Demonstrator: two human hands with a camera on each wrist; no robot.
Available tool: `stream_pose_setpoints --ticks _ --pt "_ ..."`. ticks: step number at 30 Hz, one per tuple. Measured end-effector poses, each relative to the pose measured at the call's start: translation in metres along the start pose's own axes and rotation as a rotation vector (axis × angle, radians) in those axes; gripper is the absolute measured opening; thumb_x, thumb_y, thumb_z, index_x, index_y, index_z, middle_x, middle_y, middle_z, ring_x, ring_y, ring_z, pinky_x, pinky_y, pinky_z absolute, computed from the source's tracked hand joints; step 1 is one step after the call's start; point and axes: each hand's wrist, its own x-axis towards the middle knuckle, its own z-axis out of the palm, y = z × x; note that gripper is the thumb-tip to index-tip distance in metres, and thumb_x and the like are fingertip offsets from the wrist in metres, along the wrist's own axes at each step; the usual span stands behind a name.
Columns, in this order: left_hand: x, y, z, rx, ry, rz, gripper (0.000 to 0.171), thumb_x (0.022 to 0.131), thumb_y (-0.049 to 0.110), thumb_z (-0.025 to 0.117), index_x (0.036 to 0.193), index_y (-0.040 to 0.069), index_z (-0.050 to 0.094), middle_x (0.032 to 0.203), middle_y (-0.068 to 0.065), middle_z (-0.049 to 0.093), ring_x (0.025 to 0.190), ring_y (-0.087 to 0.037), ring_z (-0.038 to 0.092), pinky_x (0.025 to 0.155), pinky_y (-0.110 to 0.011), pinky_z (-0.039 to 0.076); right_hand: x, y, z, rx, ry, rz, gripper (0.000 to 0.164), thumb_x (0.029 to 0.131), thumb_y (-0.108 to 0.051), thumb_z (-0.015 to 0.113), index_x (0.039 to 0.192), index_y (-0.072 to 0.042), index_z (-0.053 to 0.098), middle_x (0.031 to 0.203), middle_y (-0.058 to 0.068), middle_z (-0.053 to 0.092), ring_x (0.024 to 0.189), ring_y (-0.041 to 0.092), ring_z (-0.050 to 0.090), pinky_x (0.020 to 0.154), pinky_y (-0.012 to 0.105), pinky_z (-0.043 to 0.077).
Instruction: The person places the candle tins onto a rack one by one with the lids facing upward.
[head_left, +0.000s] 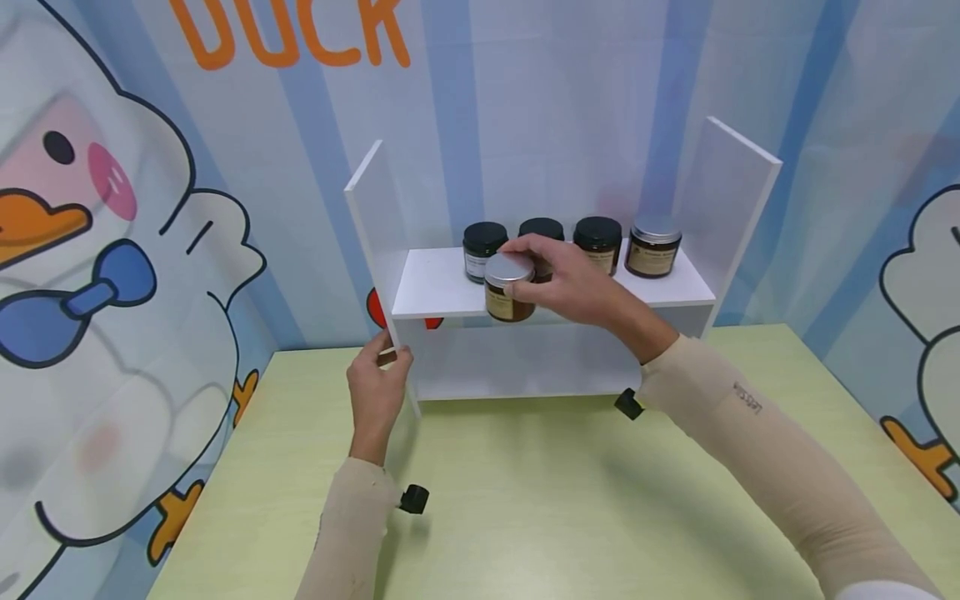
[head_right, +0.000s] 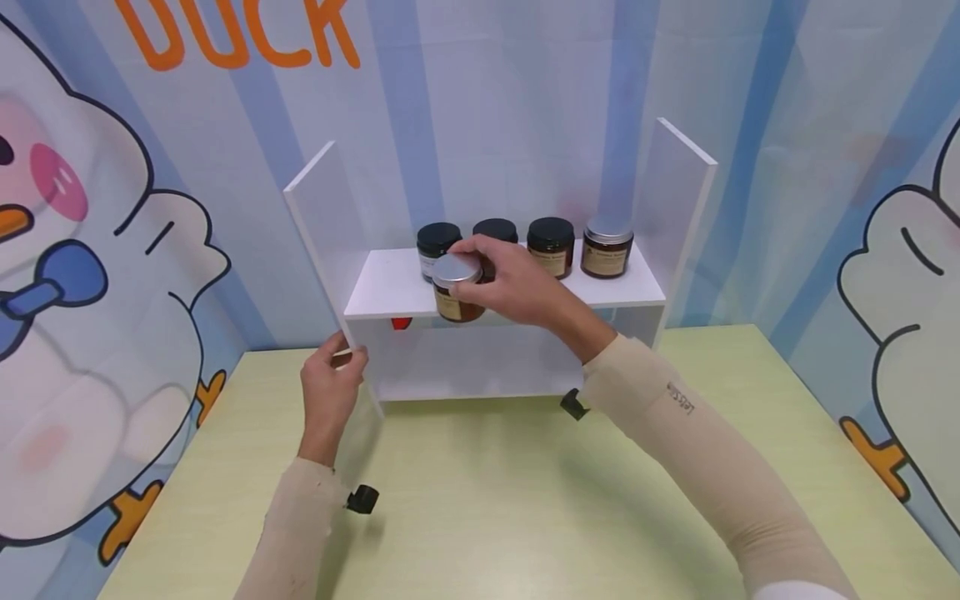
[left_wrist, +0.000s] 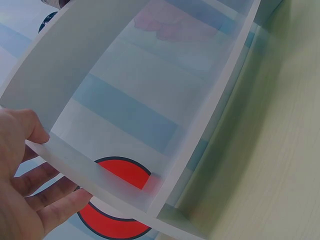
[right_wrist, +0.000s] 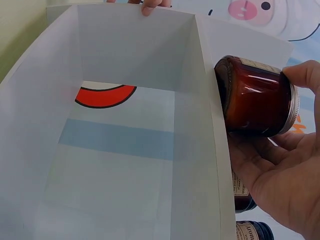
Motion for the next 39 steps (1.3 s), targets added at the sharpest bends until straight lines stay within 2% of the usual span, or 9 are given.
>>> stream_pose_setpoints --ticks 7,14,28,39 --pt "0.000 0.000 0.000 0.004 0.000 -0.016 0.044 0.097 0.022 0.060 0.138 0.008 0.063 0.127 -0.014 0.067 0.109 -0.033 0.064 0.093 -0.050 0.057 0.002 -0.001 0.001 -0.005 -0.002 0.028 0.051 0.095 -0.024 0.068 0.143 -0.012 0.054 0.127 0.007 0.058 0.101 0.022 0.054 0.083 0.039 0.047" --pt "-0.001 0.001 -0.001 0.009 -0.002 -0.027 0.044 0.096 0.022 0.060 0.138 0.008 0.063 0.125 -0.013 0.067 0.109 -0.032 0.064 0.093 -0.050 0.057 0.005 -0.005 0.001 -0.024 -0.010 0.027 0.050 0.094 -0.024 0.067 0.140 -0.011 0.055 0.136 0.006 0.057 0.108 0.021 0.055 0.090 0.040 0.048" --pt "-0.001 0.001 -0.001 0.009 -0.007 -0.022 0.044 0.097 0.022 0.059 0.138 0.007 0.063 0.127 -0.013 0.067 0.109 -0.032 0.064 0.093 -0.050 0.057 0.007 -0.011 0.002 -0.069 -0.005 0.058 0.052 0.093 -0.029 0.065 0.140 -0.011 0.053 0.135 0.006 0.057 0.111 0.021 0.056 0.094 0.041 0.050" --pt "0.000 0.002 0.000 0.008 -0.005 -0.027 0.044 0.097 0.023 0.060 0.138 0.009 0.063 0.127 -0.013 0.066 0.109 -0.031 0.064 0.093 -0.049 0.057 0.007 -0.010 0.005 -0.103 0.036 0.069 0.058 0.091 -0.042 0.074 0.138 -0.014 0.056 0.126 0.004 0.060 0.103 0.021 0.054 0.085 0.039 0.048"
